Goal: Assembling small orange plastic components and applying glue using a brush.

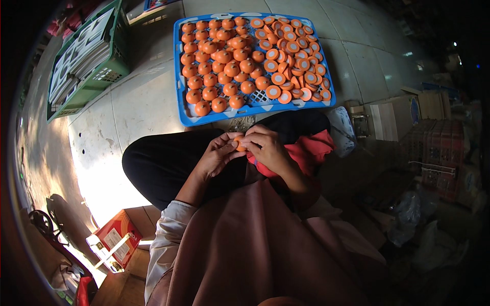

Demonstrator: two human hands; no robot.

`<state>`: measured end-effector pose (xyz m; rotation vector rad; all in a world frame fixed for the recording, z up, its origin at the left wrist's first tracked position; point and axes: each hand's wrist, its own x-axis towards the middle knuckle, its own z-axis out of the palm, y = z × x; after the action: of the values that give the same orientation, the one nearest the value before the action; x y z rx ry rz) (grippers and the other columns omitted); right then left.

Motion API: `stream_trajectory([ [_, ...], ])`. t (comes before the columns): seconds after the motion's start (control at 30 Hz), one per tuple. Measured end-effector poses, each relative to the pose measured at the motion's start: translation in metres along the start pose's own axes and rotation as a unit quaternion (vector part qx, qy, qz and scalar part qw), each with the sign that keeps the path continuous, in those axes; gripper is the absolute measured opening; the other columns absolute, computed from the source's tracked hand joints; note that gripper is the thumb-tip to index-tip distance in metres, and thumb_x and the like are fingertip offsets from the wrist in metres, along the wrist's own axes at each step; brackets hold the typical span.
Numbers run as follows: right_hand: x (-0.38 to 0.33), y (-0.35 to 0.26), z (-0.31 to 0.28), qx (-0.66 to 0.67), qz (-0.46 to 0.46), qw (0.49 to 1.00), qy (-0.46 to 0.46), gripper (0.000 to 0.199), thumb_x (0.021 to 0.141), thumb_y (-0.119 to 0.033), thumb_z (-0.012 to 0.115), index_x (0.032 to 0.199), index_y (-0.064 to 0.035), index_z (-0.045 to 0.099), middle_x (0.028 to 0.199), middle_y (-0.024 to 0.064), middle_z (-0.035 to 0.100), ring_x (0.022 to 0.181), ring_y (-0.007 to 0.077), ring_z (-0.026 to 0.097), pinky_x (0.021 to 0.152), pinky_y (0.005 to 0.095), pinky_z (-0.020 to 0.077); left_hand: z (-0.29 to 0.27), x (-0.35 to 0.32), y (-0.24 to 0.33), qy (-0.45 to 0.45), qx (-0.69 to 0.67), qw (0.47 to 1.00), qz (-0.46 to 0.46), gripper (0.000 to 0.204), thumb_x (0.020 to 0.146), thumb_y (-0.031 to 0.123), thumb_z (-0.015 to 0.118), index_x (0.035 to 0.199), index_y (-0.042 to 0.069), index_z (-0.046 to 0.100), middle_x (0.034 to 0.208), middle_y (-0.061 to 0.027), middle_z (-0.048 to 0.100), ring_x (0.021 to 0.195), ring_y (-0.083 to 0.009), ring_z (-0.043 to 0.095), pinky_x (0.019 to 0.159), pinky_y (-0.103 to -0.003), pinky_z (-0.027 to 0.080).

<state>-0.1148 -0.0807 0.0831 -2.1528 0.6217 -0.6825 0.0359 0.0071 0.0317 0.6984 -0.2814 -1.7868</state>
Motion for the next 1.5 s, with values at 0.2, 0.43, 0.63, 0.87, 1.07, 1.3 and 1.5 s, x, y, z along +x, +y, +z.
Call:
stream_trajectory([
  [0.2, -0.024, -0.002, -0.035, -0.010, 0.022, 0.998, 0.059, 0.009, 0.071, 0.001, 0.064, 0.078, 0.0001, 0.060, 0.074, 0.0103, 0.058, 0.068, 0.0255, 0.057, 0.059, 0.0318, 0.0467, 0.013, 0.003, -0.008, 0.010, 0.070, 0.997, -0.021, 0.026, 0.089, 0.007, 0.048, 0.114, -0.001, 0.047, 0.107, -0.0131, 0.056, 0.097, -0.0199, 0.057, 0.085, -0.032, 0.049],
  [0.43, -0.092, 0.098, -0.182, -0.061, 0.222, 0.911, 0.342, 0.013, 0.075, 0.003, 0.058, 0.087, 0.0015, 0.061, 0.075, 0.0049, 0.064, 0.063, 0.0061, 0.055, 0.058, 0.0225, 0.0447, 0.008, 0.004, -0.012, 0.042, 0.073, 0.996, -0.009, 0.029, 0.087, 0.007, 0.051, 0.115, 0.000, 0.047, 0.113, -0.0155, 0.054, 0.100, -0.0222, 0.056, 0.086, -0.031, 0.048],
  [0.63, -0.144, 0.221, -0.224, -0.175, 0.318, 0.840, 0.404, 0.007, 0.070, 0.001, 0.061, 0.076, -0.0007, 0.064, 0.067, 0.0088, 0.064, 0.062, 0.0129, 0.060, 0.058, 0.0248, 0.0460, 0.004, 0.015, -0.017, 0.049, 0.066, 0.997, -0.005, 0.028, 0.088, 0.008, 0.051, 0.115, 0.002, 0.048, 0.113, -0.0143, 0.054, 0.101, -0.0231, 0.056, 0.086, -0.031, 0.047],
  [0.87, -0.131, 0.254, -0.207, -0.346, 0.362, 0.755, 0.424, 0.004, 0.065, -0.011, 0.068, 0.069, -0.0124, 0.066, 0.070, 0.0066, 0.064, 0.065, 0.0254, 0.061, 0.058, 0.0357, 0.0460, 0.000, 0.018, -0.019, 0.067, 0.075, 0.995, -0.011, 0.027, 0.088, 0.009, 0.050, 0.114, 0.003, 0.048, 0.111, -0.0139, 0.055, 0.099, -0.0225, 0.056, 0.084, -0.030, 0.047],
  [1.07, -0.115, 0.257, -0.204, -0.354, 0.390, 0.739, 0.421, 0.002, 0.067, -0.016, 0.068, 0.069, -0.0178, 0.067, 0.072, 0.0055, 0.063, 0.067, 0.0273, 0.061, 0.055, 0.0384, 0.0457, -0.001, 0.021, -0.019, 0.067, 0.079, 0.995, -0.015, 0.027, 0.087, 0.009, 0.051, 0.114, 0.004, 0.049, 0.110, -0.0135, 0.056, 0.099, -0.0219, 0.056, 0.084, -0.030, 0.047],
  [1.3, -0.116, 0.276, -0.201, -0.387, 0.390, 0.729, 0.409, 0.003, 0.068, -0.016, 0.066, 0.067, -0.0181, 0.067, 0.072, 0.0082, 0.063, 0.068, 0.0286, 0.061, 0.054, 0.0395, 0.0457, -0.001, 0.022, -0.019, 0.090, 0.084, 0.992, -0.030, 0.028, 0.087, 0.009, 0.052, 0.114, 0.004, 0.049, 0.110, -0.0137, 0.056, 0.099, -0.0221, 0.057, 0.084, -0.030, 0.048],
  [1.5, -0.119, 0.291, -0.193, -0.431, 0.391, 0.726, 0.367, 0.005, 0.067, -0.015, 0.065, 0.070, -0.0183, 0.067, 0.075, 0.0114, 0.062, 0.070, 0.0310, 0.060, 0.056, 0.0410, 0.0466, -0.002, 0.022, -0.020, 0.098, 0.084, 0.991, -0.036, 0.028, 0.086, 0.009, 0.053, 0.114, 0.003, 0.049, 0.110, -0.0143, 0.056, 0.098, -0.0224, 0.057, 0.084, -0.031, 0.048],
])
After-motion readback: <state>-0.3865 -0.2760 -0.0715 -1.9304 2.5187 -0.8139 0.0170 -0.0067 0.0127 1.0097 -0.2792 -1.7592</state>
